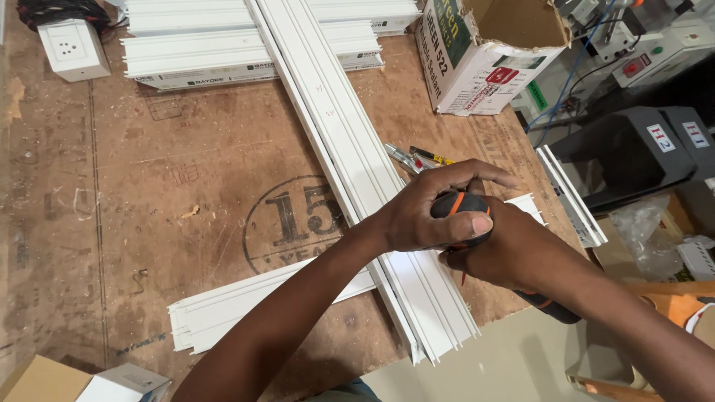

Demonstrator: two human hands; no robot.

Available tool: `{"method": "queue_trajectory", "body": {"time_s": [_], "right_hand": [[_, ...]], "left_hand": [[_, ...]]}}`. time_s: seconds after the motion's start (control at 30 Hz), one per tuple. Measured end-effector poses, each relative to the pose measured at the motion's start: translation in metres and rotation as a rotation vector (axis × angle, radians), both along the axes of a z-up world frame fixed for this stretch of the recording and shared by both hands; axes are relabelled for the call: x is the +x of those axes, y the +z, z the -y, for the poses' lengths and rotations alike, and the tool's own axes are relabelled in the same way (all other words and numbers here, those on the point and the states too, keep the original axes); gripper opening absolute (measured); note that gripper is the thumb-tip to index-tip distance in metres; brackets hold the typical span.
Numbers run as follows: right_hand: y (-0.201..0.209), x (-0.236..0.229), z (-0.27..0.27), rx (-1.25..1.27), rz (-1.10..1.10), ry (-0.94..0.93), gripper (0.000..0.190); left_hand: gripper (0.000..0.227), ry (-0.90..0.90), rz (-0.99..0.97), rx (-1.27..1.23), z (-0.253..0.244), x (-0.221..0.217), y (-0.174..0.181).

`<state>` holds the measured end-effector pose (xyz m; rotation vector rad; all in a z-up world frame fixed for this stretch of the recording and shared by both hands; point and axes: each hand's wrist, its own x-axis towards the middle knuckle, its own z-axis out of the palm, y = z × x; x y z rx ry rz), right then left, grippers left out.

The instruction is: Measuring and drilling holes in plastic frame extrusions to assemble them at a workbench.

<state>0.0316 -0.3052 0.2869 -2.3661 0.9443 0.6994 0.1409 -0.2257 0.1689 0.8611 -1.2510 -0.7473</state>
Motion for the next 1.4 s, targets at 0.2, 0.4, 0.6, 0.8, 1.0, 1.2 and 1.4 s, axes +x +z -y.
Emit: {"method": "queue_trajectory", "body": {"time_s": [0.2, 0.4, 0.6, 0.8, 1.0, 1.2, 1.4], "right_hand": [[-0.008, -0.007, 0.004, 0.009, 0.010, -0.044, 0.038], [-0.013, -0.008, 0.007, -0.074, 0.003, 0.041, 0.047], [-0.013, 0.000, 0.008, -0.156, -0.074, 0.184, 0.045], [-0.017, 0.002, 0.011, -0.130, -0.089, 0.165, 0.035], [-0.013, 0.002, 0.010, -0.094, -0.078, 0.123, 0.035], [-0.020, 0.000, 0.017, -0.110, -0.081, 0.145, 0.037], [-0.019, 0.004, 0.015, -0.157, -0.097, 0.249, 0.047]], "left_hand": [[0.074, 0.037, 0.022, 0.035, 0.000, -0.004, -0.005], [0.066, 0.055, 0.006, 0.019, -0.005, -0.007, -0.007], [0.056, 0.112, 0.006, -0.053, -0.014, -0.010, -0.011], [0.057, 0.134, -0.041, -0.030, -0.012, -0.012, -0.012], [0.056, 0.148, -0.034, -0.055, -0.009, -0.013, -0.017], [0.057, 0.146, -0.036, -0.012, -0.010, -0.014, -0.014], [0.057, 0.184, -0.037, -0.041, -0.018, -0.020, -0.019]]}}
